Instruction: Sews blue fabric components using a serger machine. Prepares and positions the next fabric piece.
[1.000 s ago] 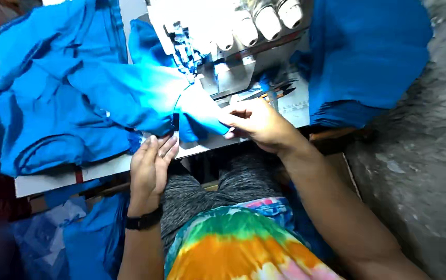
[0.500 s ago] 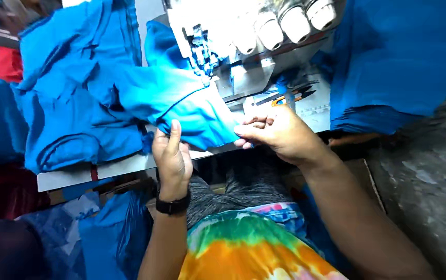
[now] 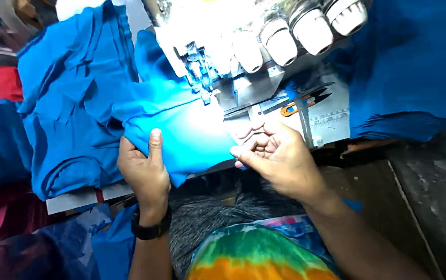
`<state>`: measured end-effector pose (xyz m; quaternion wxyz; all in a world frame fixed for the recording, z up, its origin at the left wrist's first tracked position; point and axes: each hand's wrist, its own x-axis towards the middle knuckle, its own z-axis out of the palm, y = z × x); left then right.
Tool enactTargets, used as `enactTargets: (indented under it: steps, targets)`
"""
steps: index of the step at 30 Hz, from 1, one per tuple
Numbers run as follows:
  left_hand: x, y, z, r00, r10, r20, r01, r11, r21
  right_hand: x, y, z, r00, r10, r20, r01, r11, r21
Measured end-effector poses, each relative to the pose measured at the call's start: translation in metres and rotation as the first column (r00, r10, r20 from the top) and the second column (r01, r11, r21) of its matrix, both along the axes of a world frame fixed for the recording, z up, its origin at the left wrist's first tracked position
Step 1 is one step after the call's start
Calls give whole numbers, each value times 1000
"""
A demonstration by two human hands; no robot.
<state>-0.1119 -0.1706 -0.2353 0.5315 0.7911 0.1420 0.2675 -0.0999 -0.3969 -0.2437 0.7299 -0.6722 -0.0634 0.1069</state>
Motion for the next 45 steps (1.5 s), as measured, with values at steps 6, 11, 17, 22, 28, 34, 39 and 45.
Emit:
enactTargets:
  steps: [6, 11, 17, 22, 28, 34, 39, 45]
  targets:
    - [34, 22, 9, 997, -58, -52, 62, 995, 78, 22, 15, 0, 988, -4, 152, 13, 998, -62]
    - [54, 32, 15, 989, -99, -108, 110, 989, 101, 38, 27, 0, 968, -59, 242, 100, 982, -158]
    - [97, 43, 5, 998, -46, -45, 46, 999, -3, 35, 36, -4, 953, -142, 267, 192, 966, -171]
    - [109, 47, -14, 997, 41, -58, -51, 981, -186, 33, 27, -7, 938, -166, 305, 236, 949, -210]
    - [53, 32, -14, 984, 88, -152, -121, 966, -227, 20, 3, -23, 760, -220, 611, 573, 670, -472]
    - [6, 14, -32, 987, 106, -125, -141, 937, -319, -15, 36, -27, 818, -215, 533, 438, 834, -336]
    - [-39, -33, -49, 987, -9, -159, -45, 942, -333, 1, 62, -24, 992, 93, -79, -95, 995, -22]
    - [-51, -29, 1, 733, -595, -330, 569, 802, -183, 32, 20, -10, 975, 173, -138, -158, 981, 114]
